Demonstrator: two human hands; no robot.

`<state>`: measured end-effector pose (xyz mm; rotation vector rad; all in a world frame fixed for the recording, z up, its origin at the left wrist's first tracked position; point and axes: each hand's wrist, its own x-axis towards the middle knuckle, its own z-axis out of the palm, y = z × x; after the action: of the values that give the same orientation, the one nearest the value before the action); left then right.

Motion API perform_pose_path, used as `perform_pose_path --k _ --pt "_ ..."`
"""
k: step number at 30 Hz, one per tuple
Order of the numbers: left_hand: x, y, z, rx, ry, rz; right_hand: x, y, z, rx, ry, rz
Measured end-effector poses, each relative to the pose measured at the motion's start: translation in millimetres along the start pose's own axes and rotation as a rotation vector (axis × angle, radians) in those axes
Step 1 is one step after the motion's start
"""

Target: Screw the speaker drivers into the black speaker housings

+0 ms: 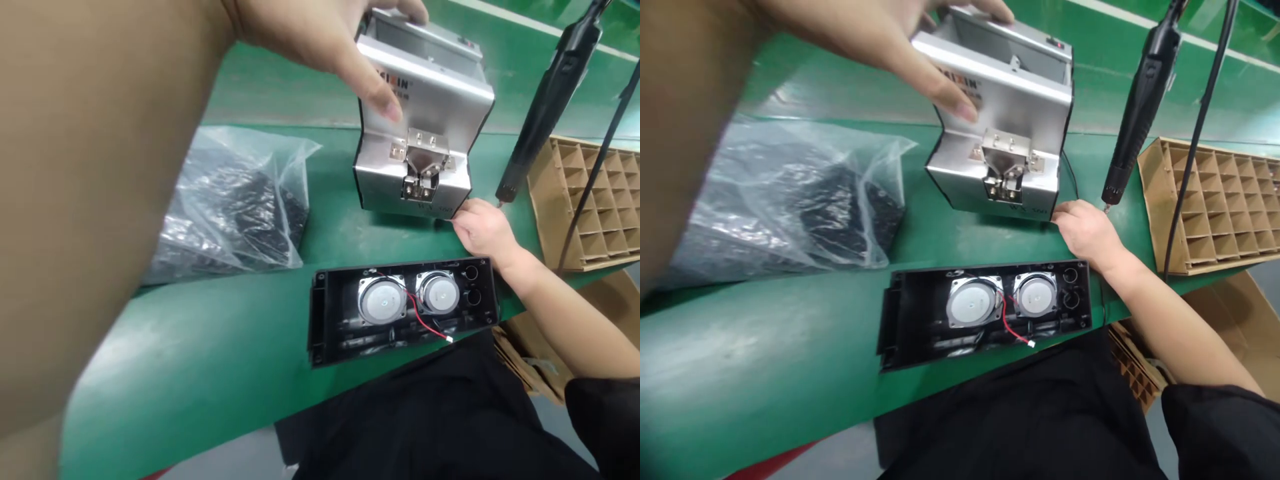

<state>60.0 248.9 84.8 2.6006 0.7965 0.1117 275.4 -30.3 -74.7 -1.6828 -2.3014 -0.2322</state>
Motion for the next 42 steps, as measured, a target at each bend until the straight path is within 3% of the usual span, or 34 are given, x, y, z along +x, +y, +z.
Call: perform_pose_path --k 3,13,20,24,29,33,37,40,42 --pt "5 -10 -2.3 0.102 -0.018 0.162 4 -1 4 0.034 -0.031 -0.036" --pt "8 -18 -2.1 0.095 -0.079 0.123 6 2 9 0.041 -0.132 -0.158" --pt "6 -27 2.3 0.068 -0.078 0.177 3 3 -14 0.04 -0.245 -0.239" --pt "3 -29 6.0 0.042 -0.074 0.2 9 0 -24 0.04 -0.336 -0.212" --pt "-6 -20 9.3 0.029 -0.043 0.223 18 -3 -21 0.055 -0.378 -0.121" --pt "-15 -16 13.0 0.005 -0.038 0.256 12 -4 -27 0.068 -0.296 -0.031" --pt "-19 -17 21.8 -0.01 -0.012 0.282 11 -5 -64 0.086 -0.081 0.103" --pt "-22 -16 29.4 0.014 -0.007 0.276 39 -6 -105 0.106 0.125 0.194" --pt "-24 -15 33.6 0.047 0.008 0.268 72 -4 -128 0.117 0.181 0.256"
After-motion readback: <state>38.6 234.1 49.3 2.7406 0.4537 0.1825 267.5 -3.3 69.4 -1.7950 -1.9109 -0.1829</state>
